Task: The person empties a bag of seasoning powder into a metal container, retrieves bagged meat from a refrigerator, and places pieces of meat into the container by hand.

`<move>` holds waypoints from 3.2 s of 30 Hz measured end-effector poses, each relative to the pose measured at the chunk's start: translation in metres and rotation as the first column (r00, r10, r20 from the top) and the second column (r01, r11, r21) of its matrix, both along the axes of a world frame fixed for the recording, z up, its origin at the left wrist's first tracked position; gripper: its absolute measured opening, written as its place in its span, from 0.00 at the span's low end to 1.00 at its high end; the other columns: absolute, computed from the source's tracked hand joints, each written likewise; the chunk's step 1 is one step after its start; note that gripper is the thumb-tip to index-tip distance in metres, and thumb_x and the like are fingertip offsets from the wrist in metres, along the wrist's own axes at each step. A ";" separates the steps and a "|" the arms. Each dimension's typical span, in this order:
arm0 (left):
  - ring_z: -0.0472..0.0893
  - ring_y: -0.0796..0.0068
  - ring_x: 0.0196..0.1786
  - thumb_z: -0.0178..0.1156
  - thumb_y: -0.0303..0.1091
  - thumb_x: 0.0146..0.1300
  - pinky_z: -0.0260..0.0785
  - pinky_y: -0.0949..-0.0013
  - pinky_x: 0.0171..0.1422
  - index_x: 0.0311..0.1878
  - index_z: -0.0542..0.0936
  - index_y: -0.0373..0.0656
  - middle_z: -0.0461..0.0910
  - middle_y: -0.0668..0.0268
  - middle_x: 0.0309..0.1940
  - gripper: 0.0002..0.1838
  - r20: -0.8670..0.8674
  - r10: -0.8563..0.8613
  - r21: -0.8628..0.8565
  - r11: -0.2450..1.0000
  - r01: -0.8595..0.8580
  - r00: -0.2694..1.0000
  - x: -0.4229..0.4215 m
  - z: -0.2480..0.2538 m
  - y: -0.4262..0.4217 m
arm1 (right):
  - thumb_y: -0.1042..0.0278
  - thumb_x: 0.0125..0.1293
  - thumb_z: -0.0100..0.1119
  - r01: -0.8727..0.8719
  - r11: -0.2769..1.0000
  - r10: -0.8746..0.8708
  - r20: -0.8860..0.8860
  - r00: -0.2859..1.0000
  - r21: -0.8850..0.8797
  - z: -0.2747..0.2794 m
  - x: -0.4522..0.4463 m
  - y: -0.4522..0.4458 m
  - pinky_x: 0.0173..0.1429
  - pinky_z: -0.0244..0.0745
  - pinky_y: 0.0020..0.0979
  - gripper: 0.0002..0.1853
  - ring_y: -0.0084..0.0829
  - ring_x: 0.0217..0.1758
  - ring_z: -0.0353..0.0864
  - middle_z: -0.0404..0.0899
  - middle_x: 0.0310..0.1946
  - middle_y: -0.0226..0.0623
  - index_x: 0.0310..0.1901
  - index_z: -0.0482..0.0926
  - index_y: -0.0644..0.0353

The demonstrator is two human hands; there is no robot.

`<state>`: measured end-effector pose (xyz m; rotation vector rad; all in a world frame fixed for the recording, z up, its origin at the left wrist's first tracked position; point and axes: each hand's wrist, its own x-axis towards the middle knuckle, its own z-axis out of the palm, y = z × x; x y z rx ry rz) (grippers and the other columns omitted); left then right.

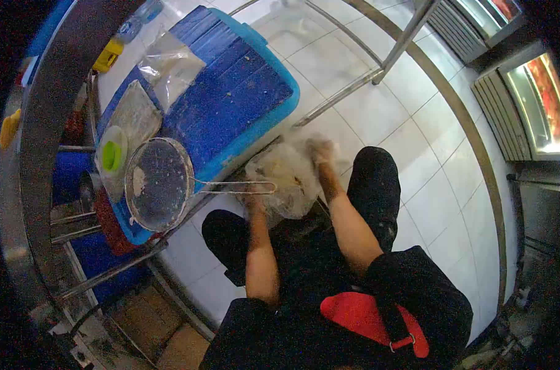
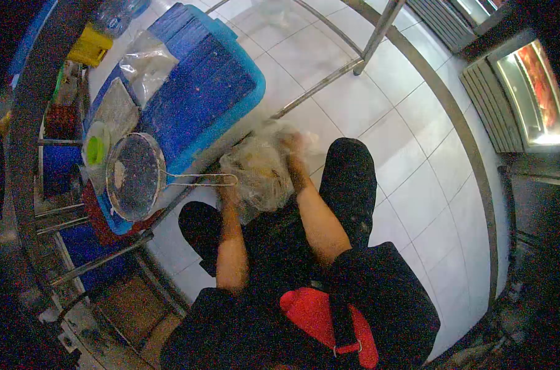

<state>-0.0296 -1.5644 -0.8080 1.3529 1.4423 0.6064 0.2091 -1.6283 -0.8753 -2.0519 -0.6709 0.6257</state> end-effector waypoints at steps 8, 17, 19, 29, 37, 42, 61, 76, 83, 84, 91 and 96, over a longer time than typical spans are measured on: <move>0.71 0.61 0.62 0.51 0.47 0.70 0.64 0.57 0.64 0.67 0.66 0.43 0.69 0.59 0.63 0.27 -0.645 0.023 0.490 0.779 0.391 0.764 -0.025 0.004 0.029 | 0.58 0.69 0.47 -0.612 0.744 0.592 -0.160 0.790 -0.269 -0.055 -0.111 0.047 0.52 0.72 0.37 0.18 0.35 0.46 0.77 0.80 0.46 0.40 0.53 0.79 0.58; 0.75 0.61 0.57 0.48 0.46 0.71 0.68 0.59 0.61 0.64 0.71 0.42 0.74 0.58 0.58 0.24 0.278 0.361 -0.286 0.916 -0.281 0.890 -0.052 -0.030 0.030 | 0.57 0.72 0.48 -0.218 0.976 0.216 0.311 0.925 -0.031 -0.016 0.037 0.030 0.43 0.74 0.33 0.16 0.31 0.37 0.76 0.78 0.38 0.37 0.50 0.77 0.58; 0.75 0.61 0.57 0.48 0.47 0.72 0.68 0.59 0.61 0.64 0.71 0.42 0.74 0.59 0.58 0.24 0.248 0.349 -0.259 0.923 -0.286 0.904 -0.055 -0.034 0.028 | 0.57 0.71 0.48 0.224 0.938 -0.137 0.311 0.941 -0.264 -0.018 0.061 0.021 0.43 0.75 0.34 0.16 0.30 0.37 0.76 0.78 0.38 0.37 0.50 0.77 0.59; 0.77 0.59 0.53 0.46 0.46 0.72 0.74 0.58 0.55 0.63 0.71 0.43 0.76 0.60 0.56 0.23 0.347 0.207 -0.154 0.975 -0.162 0.915 -0.075 -0.098 0.038 | 0.58 0.70 0.49 0.413 0.908 -0.389 0.229 0.892 -0.068 -0.033 0.051 0.018 0.41 0.76 0.35 0.16 0.28 0.36 0.77 0.79 0.37 0.35 0.49 0.77 0.61; 0.77 0.63 0.53 0.47 0.49 0.72 0.71 0.59 0.55 0.62 0.72 0.42 0.76 0.60 0.55 0.24 0.385 0.262 -0.245 0.954 -0.176 0.885 -0.024 -0.024 0.030 | 0.57 0.69 0.49 -0.538 0.840 0.529 0.113 0.841 0.066 0.013 -0.077 0.027 0.49 0.73 0.40 0.18 0.33 0.43 0.76 0.78 0.43 0.38 0.52 0.76 0.61; 0.77 0.64 0.50 0.49 0.50 0.71 0.72 0.59 0.53 0.60 0.73 0.42 0.77 0.60 0.53 0.24 0.364 0.308 -0.277 0.937 -0.213 0.879 -0.045 -0.010 0.028 | 0.55 0.68 0.49 -0.769 0.591 0.752 -0.179 0.635 -0.245 -0.034 -0.093 0.002 0.54 0.69 0.42 0.19 0.37 0.48 0.74 0.77 0.47 0.40 0.53 0.75 0.58; 0.79 0.73 0.45 0.58 0.48 0.68 0.76 0.67 0.36 0.59 0.73 0.45 0.77 0.65 0.49 0.23 0.564 0.143 -0.073 0.990 -0.123 0.813 -0.028 0.054 0.009 | 0.43 0.62 0.55 0.087 0.794 0.565 0.782 0.263 -0.602 0.174 0.076 0.043 0.61 0.67 0.43 0.19 0.39 0.51 0.75 0.79 0.45 0.39 0.45 0.80 0.48; 0.76 0.55 0.51 0.50 0.47 0.68 0.69 0.43 0.51 0.73 0.60 0.47 0.67 0.60 0.66 0.32 -0.567 -0.234 -0.821 0.092 0.563 -0.789 -0.032 0.163 -0.096 | 0.69 0.63 0.62 -0.112 0.843 0.421 -0.515 0.747 0.527 0.257 0.117 -0.045 0.62 0.72 0.34 0.21 0.33 0.56 0.78 0.78 0.56 0.39 0.57 0.74 0.64; 0.60 0.56 0.67 0.53 0.49 0.66 0.53 0.48 0.67 0.74 0.54 0.39 0.56 0.55 0.72 0.39 -0.791 -0.541 -0.395 0.094 0.914 -0.286 0.128 0.454 -0.164 | 0.62 0.65 0.56 -0.516 0.838 0.543 -0.371 0.753 0.178 0.484 0.074 -0.209 0.50 0.73 0.38 0.18 0.36 0.44 0.79 0.82 0.45 0.42 0.52 0.79 0.63; 0.57 0.56 0.69 0.54 0.50 0.66 0.51 0.49 0.69 0.74 0.53 0.38 0.54 0.55 0.72 0.40 -0.793 -0.547 -0.350 0.050 0.935 -0.268 0.155 0.494 -0.171 | 0.60 0.66 0.55 -0.509 0.834 0.550 -0.383 0.742 0.214 0.537 0.069 -0.228 0.48 0.74 0.39 0.18 0.36 0.42 0.79 0.82 0.43 0.42 0.51 0.79 0.63; 0.53 0.58 0.74 0.56 0.48 0.66 0.46 0.53 0.76 0.72 0.53 0.35 0.53 0.53 0.72 0.40 -0.604 -0.789 0.076 0.082 0.994 0.111 0.324 0.657 -0.200 | 0.54 0.67 0.55 -0.329 0.940 0.186 -0.672 0.717 -0.091 0.851 0.147 -0.281 0.42 0.75 0.32 0.19 0.32 0.37 0.78 0.82 0.38 0.40 0.54 0.79 0.55; 0.62 0.61 0.68 0.56 0.45 0.67 0.54 0.55 0.71 0.69 0.59 0.38 0.61 0.54 0.67 0.33 0.204 -0.804 0.061 0.579 0.813 0.558 0.426 0.669 -0.189 | 0.55 0.70 0.51 -0.085 0.969 0.214 -0.618 0.756 0.232 0.682 0.202 -0.314 0.54 0.75 0.32 0.19 0.31 0.49 0.78 0.79 0.49 0.41 0.56 0.78 0.54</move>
